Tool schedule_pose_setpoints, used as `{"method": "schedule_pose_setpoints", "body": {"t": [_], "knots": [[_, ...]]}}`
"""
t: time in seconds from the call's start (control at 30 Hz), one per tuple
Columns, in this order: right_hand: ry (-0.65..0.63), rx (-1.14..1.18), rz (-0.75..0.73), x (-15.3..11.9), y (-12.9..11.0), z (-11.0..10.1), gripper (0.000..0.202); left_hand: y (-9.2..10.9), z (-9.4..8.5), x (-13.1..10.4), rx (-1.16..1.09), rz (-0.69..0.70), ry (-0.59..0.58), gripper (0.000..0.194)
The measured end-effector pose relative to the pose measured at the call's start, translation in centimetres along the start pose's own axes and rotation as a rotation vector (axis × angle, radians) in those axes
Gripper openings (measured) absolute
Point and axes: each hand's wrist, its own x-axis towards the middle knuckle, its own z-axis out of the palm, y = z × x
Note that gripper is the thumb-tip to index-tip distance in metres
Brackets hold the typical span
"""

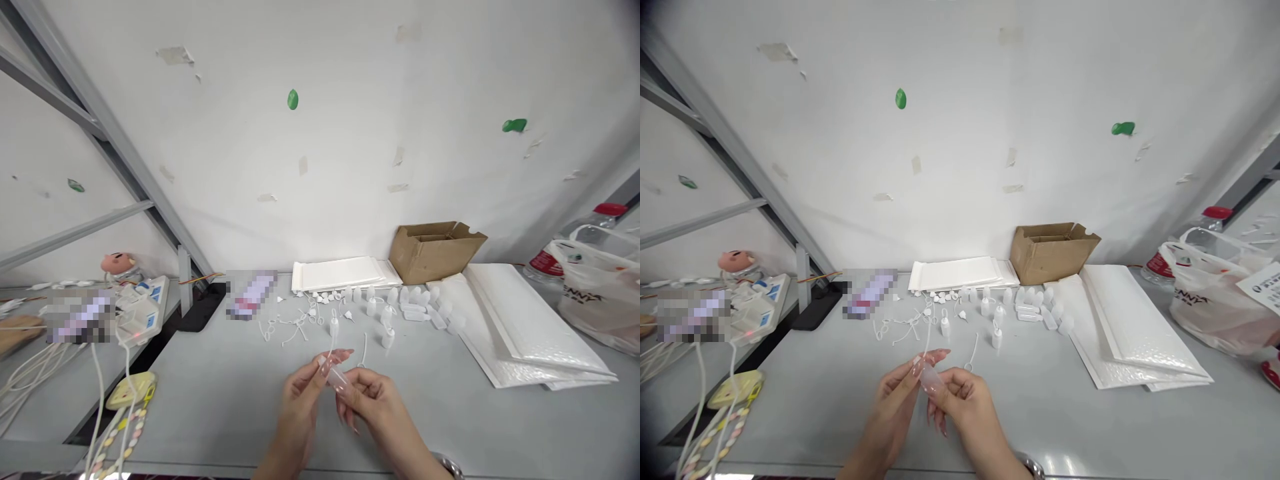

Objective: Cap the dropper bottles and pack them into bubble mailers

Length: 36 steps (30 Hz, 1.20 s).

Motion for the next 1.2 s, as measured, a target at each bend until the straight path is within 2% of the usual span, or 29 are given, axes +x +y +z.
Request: {"method": "schedule_pose_setpoints", "body": {"t": [0.1,0.17,0.23,0.37,0.43,0.6,0.7,0.87,0.93,1.0,1.1,1.2], "knots": [[-0.129,0.291,0.159,0.4,-0.1,-0.1,0.03,0.2,-0.4,0.3,-0.052,-0.042,-0.069,0.023],[-0.17,0.341,0.183,0.6,0.0,0.0,0.031,0.2,-0.7,0.4,-0.067,-0.052,-0.076,0.022],[-0.143,0.238,0.113,0.8,0.1,0.2,0.033,0.2,-0.9,0.4,-0.068,-0.037,-0.027,0.023],[0.052,-0.077,-0.112,0.9,0.3,0.5,0.033,0.1,-0.9,0.5,-0.091,-0.039,0.048,0.027],[0.1,-0.157,-0.148,0.7,0.5,0.4,0.03,0.2,-0.9,0.5,-0.084,-0.054,0.024,0.029],[0.122,-0.232,-0.177,0.1,0.7,0.3,0.028,0.0,-0.8,0.5,0.033,-0.02,-0.01,0.028],[0.059,-0.128,-0.098,0.0,0.1,0.3,0.031,-0.2,-0.8,0.5,0.067,0.039,-0.039,0.026],[-0.165,0.265,0.124,0.1,-0.9,0.1,0.033,-0.1,-1.0,0.2,0.057,0.081,-0.148,0.028],[-0.211,0.336,0.163,0.2,-0.8,0.1,0.034,0.0,-1.1,0.2,0.092,0.087,-0.151,0.03],[-0.182,0.25,0.109,0.4,-0.5,0.2,0.034,0.0,-1.1,0.4,0.148,0.09,-0.092,0.03],[-0.012,-0.068,-0.086,0.5,0.2,0.3,0.031,0.1,-0.9,0.6,0.176,0.072,0.039,0.03],[0.136,-0.358,-0.254,0.3,0.7,0.2,0.028,0.3,-0.6,0.5,0.136,-0.002,0.072,0.034]]}}
